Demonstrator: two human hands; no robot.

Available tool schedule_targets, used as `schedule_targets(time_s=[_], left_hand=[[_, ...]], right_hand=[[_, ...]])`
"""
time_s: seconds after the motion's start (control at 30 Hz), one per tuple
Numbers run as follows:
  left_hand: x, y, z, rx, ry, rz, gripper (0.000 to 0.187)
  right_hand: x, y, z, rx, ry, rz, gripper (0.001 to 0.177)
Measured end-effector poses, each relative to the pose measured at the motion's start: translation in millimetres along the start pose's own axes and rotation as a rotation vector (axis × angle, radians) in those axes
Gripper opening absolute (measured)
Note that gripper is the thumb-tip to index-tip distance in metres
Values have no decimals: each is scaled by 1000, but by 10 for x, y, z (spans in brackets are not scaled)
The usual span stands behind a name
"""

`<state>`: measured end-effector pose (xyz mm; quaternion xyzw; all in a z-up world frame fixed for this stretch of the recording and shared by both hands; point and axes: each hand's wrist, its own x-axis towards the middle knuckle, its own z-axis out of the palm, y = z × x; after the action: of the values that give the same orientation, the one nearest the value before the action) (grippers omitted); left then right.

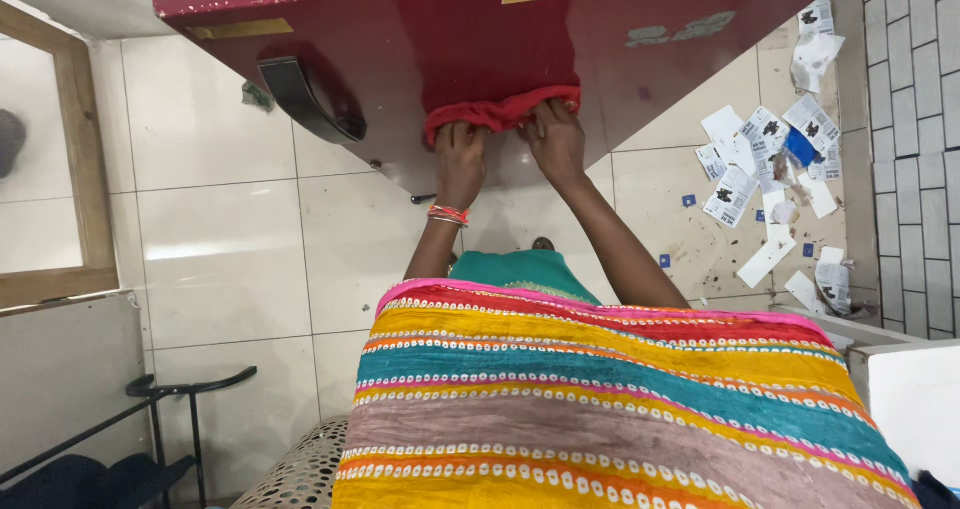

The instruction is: The person wipes the surface of a maroon-colored cabinet using a red cloth. They clean the top, front, and side panels in a repetitive wiping motion.

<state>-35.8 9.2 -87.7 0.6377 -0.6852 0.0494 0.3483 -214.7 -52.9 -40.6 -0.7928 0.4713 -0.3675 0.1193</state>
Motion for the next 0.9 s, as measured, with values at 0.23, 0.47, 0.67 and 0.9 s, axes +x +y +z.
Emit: schedule_targets(time_s=[0.23,0.47,0.67,0.9], left_hand=[[614,594,-393,-56,138,79,50],[1235,1185,-593,22,344,200,58],[1071,1092,-167,-15,226,190,33],[583,911,418,-96,-41,235,21]], right_hand=[[304,28,-481,-38,223,-141,28],[730,19,-1357,286,333,12,36],[516,385,-1244,274,231,109,32],[-26,1037,-641,490,225,490,22]])
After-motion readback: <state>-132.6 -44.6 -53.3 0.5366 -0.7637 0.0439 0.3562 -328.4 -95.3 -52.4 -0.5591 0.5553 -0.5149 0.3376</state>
